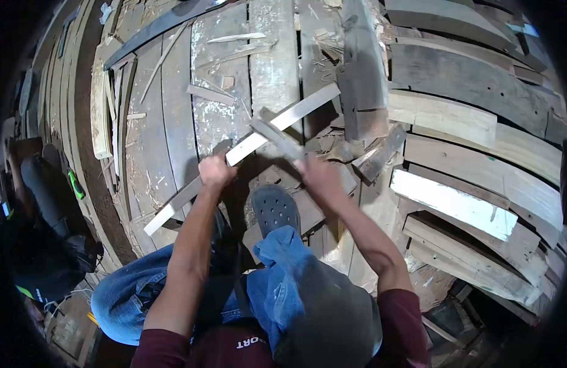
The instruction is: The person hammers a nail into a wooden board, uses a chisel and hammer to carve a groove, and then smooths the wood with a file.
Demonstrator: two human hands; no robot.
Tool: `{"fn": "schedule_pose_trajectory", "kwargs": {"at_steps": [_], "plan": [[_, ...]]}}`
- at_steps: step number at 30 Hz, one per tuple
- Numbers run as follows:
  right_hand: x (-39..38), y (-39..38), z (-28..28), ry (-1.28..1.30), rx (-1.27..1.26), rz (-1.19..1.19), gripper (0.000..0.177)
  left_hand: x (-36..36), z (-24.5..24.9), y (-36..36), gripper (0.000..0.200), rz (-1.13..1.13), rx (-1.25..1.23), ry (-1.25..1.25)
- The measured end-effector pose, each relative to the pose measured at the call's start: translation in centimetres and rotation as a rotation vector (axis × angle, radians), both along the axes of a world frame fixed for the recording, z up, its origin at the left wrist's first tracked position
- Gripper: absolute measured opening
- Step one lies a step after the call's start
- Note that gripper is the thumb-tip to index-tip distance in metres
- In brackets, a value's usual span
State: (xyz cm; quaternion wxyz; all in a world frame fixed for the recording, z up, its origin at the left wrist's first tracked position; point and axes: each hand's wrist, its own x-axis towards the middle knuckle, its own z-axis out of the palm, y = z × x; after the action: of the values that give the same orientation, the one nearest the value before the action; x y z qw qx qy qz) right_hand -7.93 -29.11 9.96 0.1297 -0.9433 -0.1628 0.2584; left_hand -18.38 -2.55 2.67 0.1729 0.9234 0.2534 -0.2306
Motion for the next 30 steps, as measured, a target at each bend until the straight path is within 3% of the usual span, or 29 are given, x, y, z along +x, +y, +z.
{"fn": "schedule_pose_trajectory", "kwargs": {"at_steps": [2,5,7,8,11,12,14,19,20,23,24,26,30], "plan": [[3.1,-1.4,-2.0,-0.08,0.044,-0.206,0.045,-0.5,-0.7,0.2,0.052,0.014,-0.008,-0.034],[0.0,-0.8,-5.5,-0.085,0.379,-0.398,0.044,-0.8,-0.9,0.1,0.051,-0.003,0.027,-0.027],[-2.4,0.2,-4.7,-0.059,0.233,-0.2,0.043,-0.2,0.2,-0.1,0.05,0.006,0.023,-0.028],[-4.6,2.2,-2.6,-0.006,-0.028,0.058,0.042,-0.2,0.6,-0.2,0.05,0.01,0.011,-0.023],[-4.7,1.5,-4.2,-0.07,0.026,0.257,0.043,0.4,0.7,-0.3,0.05,0.019,0.006,0.014],[-3.1,-0.5,-7.3,-0.282,0.135,0.234,0.044,-0.1,0.3,-0.3,0.05,0.013,0.009,-0.017],[3.0,-1.6,-4.8,-0.264,0.029,-0.271,0.042,-0.7,-0.4,0.0,0.047,0.009,0.004,-0.041],[-1.9,-1.3,-7.6,-0.312,0.33,-0.138,0.041,0.5,1.9,-0.7,0.046,0.06,-0.023,0.024],[-4.7,1.8,-3.8,-0.145,0.03,0.02,0.039,0.4,1.9,-0.5,0.045,0.053,-0.033,0.03],[-5.5,2.5,-3.7,-0.002,0.017,0.121,0.037,0.5,1.7,-0.3,0.045,0.041,-0.016,0.037],[-3.7,-0.2,-5.8,-0.226,0.208,0.135,0.04,0.2,1.5,-0.5,0.044,0.047,-0.012,0.011],[2.2,-3.0,-6.2,-0.186,0.069,-0.281,0.043,-0.3,0.6,-0.3,0.044,0.039,0.008,-0.055],[1.9,-3.0,-4.5,-0.134,-0.061,-0.162,0.043,0.3,1.8,-0.3,0.051,0.033,-0.018,0.02]]}}
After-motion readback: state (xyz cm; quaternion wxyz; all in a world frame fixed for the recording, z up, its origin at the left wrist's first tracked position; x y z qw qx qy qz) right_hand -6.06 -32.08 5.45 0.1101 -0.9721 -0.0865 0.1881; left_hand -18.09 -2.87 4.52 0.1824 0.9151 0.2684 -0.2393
